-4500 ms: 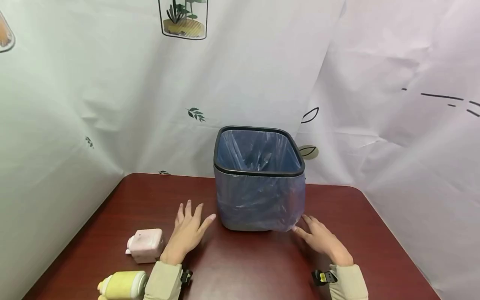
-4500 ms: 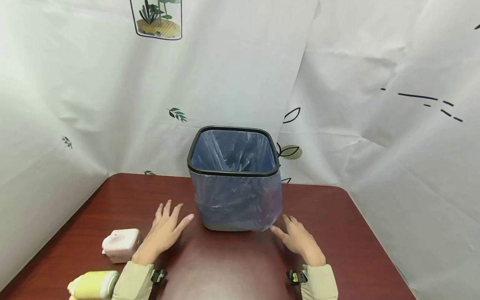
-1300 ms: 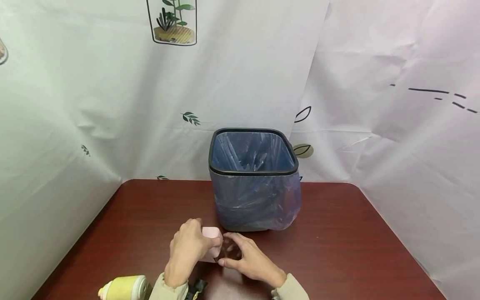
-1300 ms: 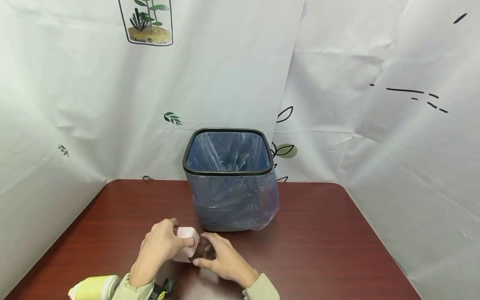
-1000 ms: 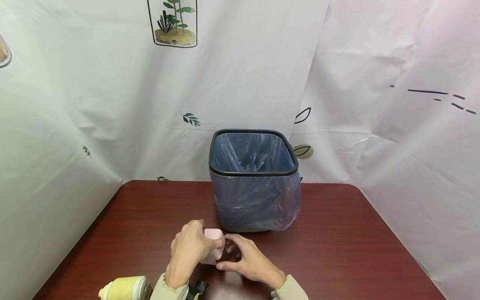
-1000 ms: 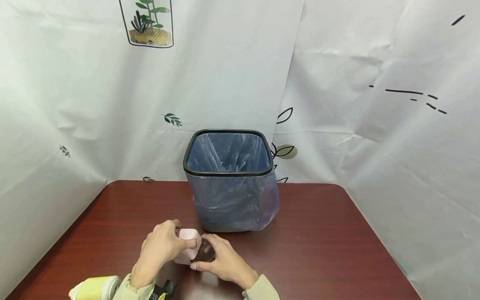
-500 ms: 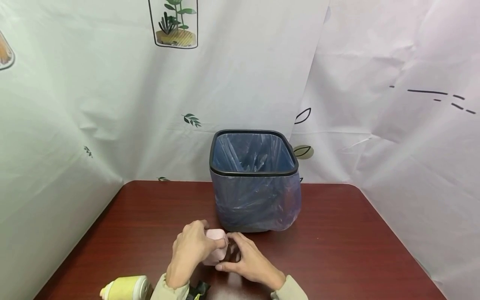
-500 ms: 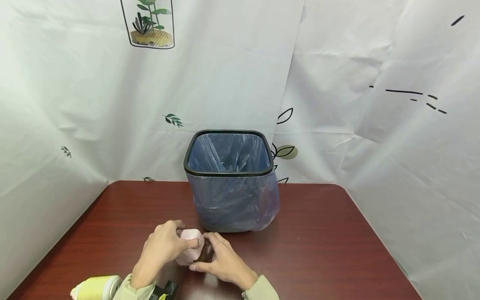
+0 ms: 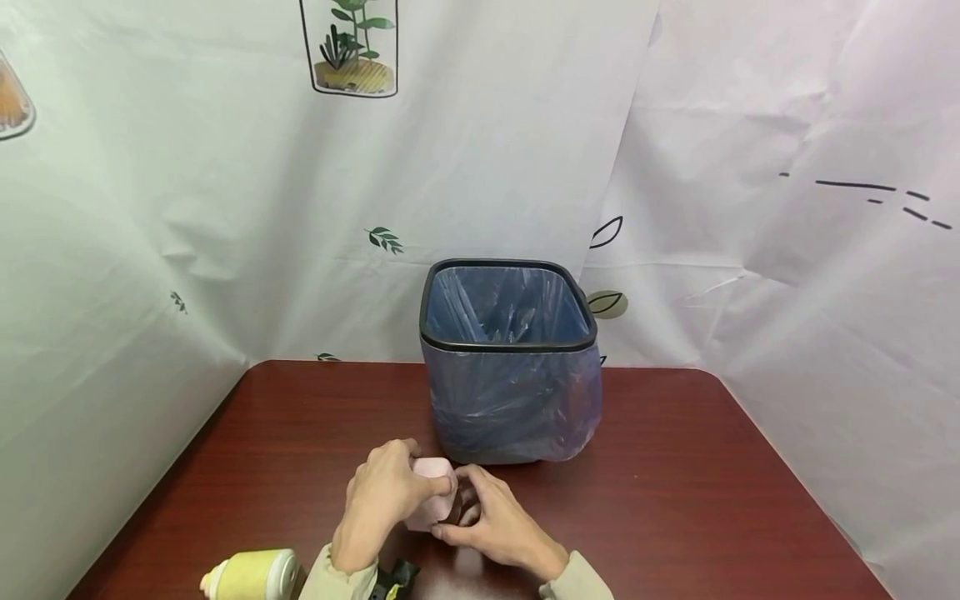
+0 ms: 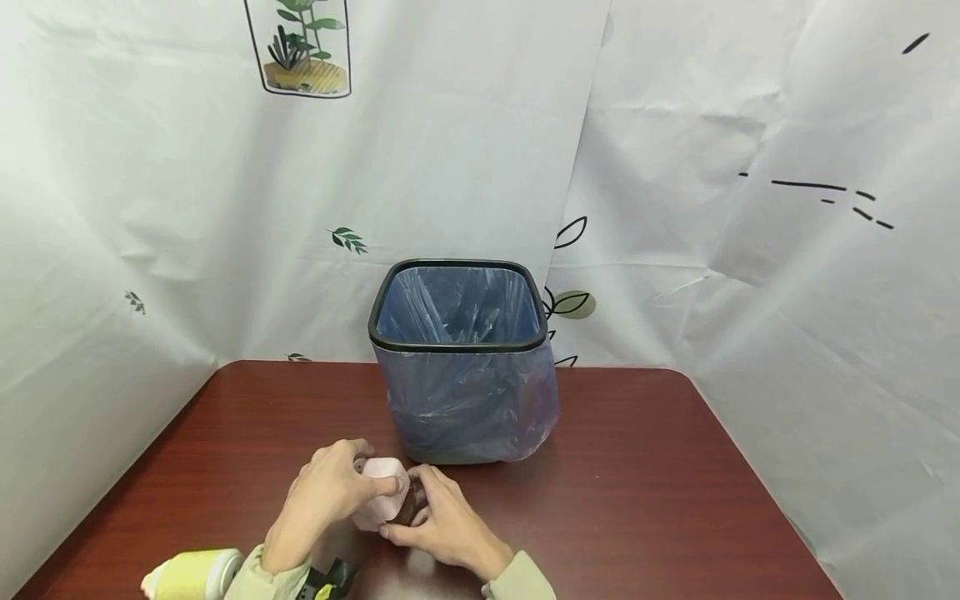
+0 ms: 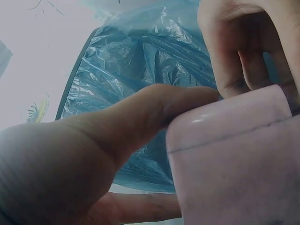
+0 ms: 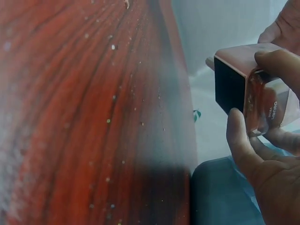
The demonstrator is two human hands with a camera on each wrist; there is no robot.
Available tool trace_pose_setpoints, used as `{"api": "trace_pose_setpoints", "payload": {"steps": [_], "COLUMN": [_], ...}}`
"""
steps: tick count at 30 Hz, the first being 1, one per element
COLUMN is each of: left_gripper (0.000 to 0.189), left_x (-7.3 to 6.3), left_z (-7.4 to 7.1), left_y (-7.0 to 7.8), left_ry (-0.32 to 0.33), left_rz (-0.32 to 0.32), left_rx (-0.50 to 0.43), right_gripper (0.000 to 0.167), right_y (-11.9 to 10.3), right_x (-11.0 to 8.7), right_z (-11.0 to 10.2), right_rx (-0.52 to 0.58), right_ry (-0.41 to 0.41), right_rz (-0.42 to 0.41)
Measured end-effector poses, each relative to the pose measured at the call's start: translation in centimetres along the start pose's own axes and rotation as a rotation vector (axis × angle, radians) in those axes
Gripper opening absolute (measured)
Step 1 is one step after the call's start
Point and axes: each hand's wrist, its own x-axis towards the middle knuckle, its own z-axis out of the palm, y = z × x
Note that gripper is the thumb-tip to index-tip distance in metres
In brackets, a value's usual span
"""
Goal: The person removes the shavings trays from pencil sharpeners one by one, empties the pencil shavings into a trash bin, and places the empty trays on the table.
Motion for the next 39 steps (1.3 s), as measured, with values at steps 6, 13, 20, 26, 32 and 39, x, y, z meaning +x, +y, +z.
{"api": "trace_pose_setpoints", "payload": {"steps": [6,13,20,26,32,39], "left_gripper": [0.059,0.053,0.049,0.048,0.044,0.034], "left_x": [0.1,0.1,0.1,0.0,0.1,0.4], "left_z": [0.1,0.1,0.7,0.8,0.8,0.7], "left_y": [0.1,0.1,-0.2,-0.3,-0.4,-0.3], "left_ry": [0.011,0.012,0.006,0.008,-0.023,-0.019], "left_rz": [-0.011,-0.007,0.008,0.028,0.066,0.126], "left_rx": [-0.008,-0.004,-0.017,-0.022,-0.051,-0.002], "right_gripper": [0.045,0.044,0.043,0.041,0.038,0.037], "right_y": [0.1,0.1,0.6,0.7,-1.3,-2.5], "right_x": [0.0,0.1,-0.3,-0.3,-0.3,-0.2], "right_z": [0.1,0.1,-0.1,-0.1,-0.8,-1.3], "right_rx": [0.038,0.070,0.069,0.084,0.109,0.127], "right_ry": [0.017,0.001,-0.011,-0.017,-0.034,-0.048], "right_rz": [-0.010,-0.003,0.008,-0.007,-0.017,-0.010]}}
